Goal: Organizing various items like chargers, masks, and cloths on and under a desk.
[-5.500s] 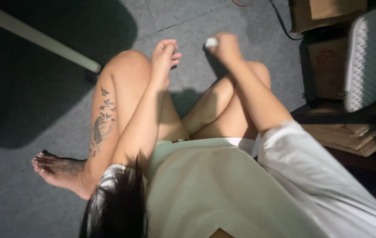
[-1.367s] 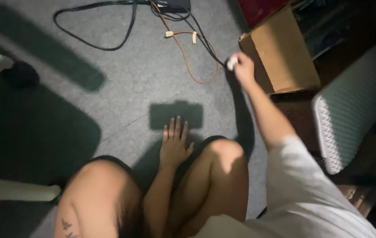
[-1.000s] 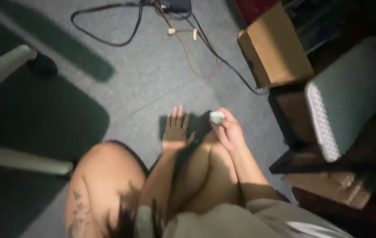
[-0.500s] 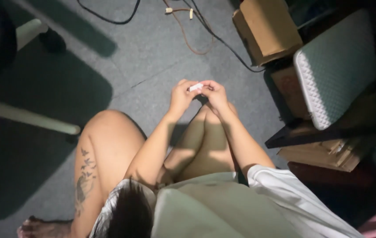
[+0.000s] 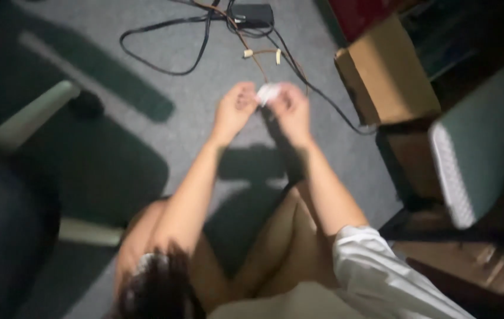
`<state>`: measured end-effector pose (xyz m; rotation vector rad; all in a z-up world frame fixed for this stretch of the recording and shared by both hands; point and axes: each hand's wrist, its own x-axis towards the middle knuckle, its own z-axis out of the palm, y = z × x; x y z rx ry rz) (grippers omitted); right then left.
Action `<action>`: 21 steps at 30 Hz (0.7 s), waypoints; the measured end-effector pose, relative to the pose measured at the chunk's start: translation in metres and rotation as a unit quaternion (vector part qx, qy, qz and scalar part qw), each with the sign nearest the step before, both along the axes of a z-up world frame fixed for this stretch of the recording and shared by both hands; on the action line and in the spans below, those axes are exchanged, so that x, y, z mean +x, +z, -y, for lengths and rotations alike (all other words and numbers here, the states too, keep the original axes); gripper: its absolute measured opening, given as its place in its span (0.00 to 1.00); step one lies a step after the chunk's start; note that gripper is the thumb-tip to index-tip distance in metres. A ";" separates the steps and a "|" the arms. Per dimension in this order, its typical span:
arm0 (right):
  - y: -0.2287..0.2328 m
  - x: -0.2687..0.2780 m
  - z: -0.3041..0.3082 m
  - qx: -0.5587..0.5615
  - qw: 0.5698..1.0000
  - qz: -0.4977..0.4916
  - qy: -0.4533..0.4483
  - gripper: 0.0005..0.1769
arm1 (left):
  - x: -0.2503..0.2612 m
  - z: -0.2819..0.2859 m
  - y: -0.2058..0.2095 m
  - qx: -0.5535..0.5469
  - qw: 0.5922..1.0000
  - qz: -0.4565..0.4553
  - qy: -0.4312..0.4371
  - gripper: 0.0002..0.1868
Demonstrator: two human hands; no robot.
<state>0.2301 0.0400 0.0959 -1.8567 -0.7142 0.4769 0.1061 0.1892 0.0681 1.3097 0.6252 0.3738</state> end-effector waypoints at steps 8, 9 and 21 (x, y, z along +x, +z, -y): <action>-0.046 0.236 -0.116 -0.107 0.942 0.299 -0.107 0.17 | -0.011 -0.080 -0.102 0.437 0.873 -0.186 0.109 0.43; -0.059 0.249 -0.127 -0.110 0.943 0.297 -0.098 0.17 | -0.010 -0.081 -0.097 0.431 0.875 -0.192 0.113 0.43; -0.117 0.284 -0.164 -0.265 0.847 0.446 0.116 0.14 | 0.000 -0.084 -0.110 0.464 0.836 -0.288 -0.063 0.43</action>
